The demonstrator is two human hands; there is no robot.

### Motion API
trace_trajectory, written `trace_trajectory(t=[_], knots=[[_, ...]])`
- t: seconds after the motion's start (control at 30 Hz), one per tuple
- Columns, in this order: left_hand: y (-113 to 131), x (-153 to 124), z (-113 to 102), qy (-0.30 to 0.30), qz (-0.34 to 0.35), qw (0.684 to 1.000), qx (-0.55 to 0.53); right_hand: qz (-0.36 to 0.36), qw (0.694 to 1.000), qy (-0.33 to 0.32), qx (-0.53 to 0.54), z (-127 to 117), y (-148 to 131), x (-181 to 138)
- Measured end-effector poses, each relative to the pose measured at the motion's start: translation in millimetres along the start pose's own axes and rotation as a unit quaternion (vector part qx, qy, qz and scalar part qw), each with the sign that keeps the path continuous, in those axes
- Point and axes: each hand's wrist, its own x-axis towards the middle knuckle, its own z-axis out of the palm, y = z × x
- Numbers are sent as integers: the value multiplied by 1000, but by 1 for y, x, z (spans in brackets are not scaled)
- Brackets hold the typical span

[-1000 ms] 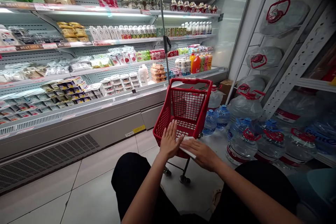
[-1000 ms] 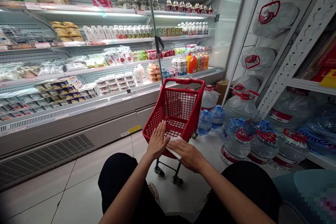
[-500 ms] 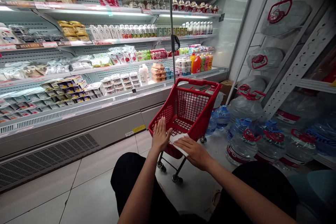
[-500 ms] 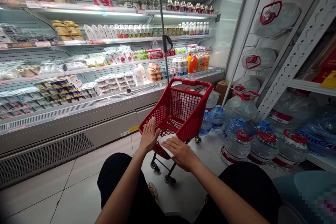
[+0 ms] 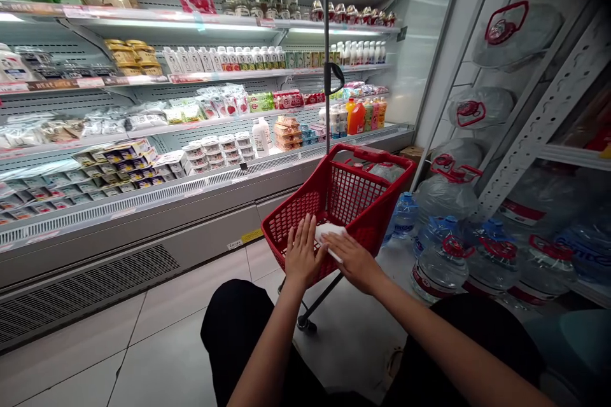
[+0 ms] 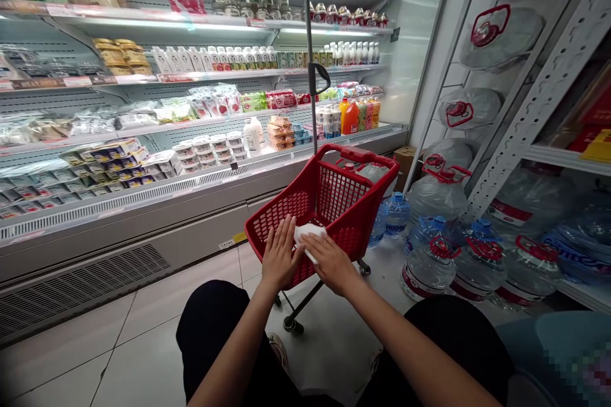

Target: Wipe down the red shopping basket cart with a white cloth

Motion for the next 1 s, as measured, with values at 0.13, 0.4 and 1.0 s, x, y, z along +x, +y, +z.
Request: trace_trajectory(t=[0.13, 0.4, 1.0], knots=[[0, -6, -6, 27, 21, 999, 16, -3, 1000, -7, -14, -4, -3, -1], [-58, 1, -6, 17, 5, 999, 35, 112, 989, 25, -97, -37, 80, -19], [-18, 8, 1, 1, 80, 997, 17, 129, 980, 59, -140, -65, 70, -24]])
